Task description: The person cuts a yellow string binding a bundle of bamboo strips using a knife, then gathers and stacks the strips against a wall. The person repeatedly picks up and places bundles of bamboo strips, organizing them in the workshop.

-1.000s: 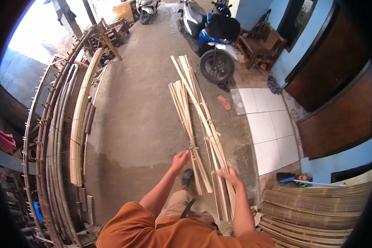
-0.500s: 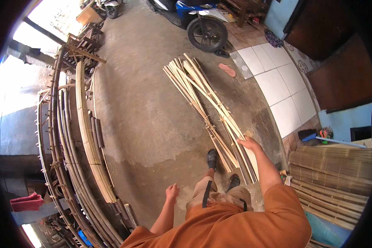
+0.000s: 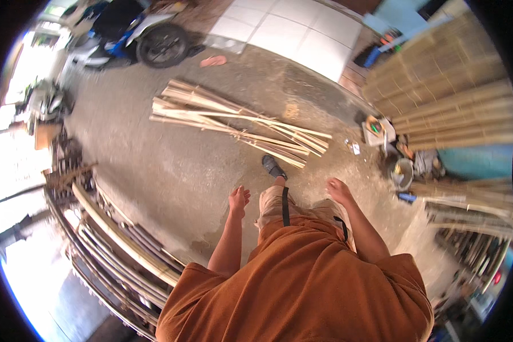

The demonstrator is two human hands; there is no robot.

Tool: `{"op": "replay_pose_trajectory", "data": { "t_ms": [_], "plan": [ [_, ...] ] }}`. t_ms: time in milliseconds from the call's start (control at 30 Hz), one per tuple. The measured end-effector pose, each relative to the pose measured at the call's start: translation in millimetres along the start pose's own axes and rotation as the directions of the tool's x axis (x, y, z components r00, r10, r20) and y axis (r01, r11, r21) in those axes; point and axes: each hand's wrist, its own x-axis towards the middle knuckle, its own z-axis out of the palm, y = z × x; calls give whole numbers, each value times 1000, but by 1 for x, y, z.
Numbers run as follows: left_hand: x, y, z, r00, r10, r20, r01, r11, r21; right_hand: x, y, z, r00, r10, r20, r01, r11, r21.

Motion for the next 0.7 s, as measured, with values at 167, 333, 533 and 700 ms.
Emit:
{"op": "replay_pose_trajectory", "data": {
  "t_ms": [167, 333, 533, 700],
  "plan": [
    [2, -28, 50, 988, 68, 142, -105, 955, 277, -148, 236, -60, 746, 610, -267, -291, 659, 693],
    [-17, -59, 135, 960, 142, 242, -237, 871, 429, -281, 371, -18, 629, 744, -224, -194, 430, 882],
    [-69, -131, 276, 944, -50, 326, -242, 567, 788, -370, 428, 39, 550, 835, -10, -268, 188, 945],
    [-190, -147, 415, 879, 32, 475, -453, 362, 815, -368, 476, 38, 584, 811, 31, -264, 153, 952]
  ]
}}
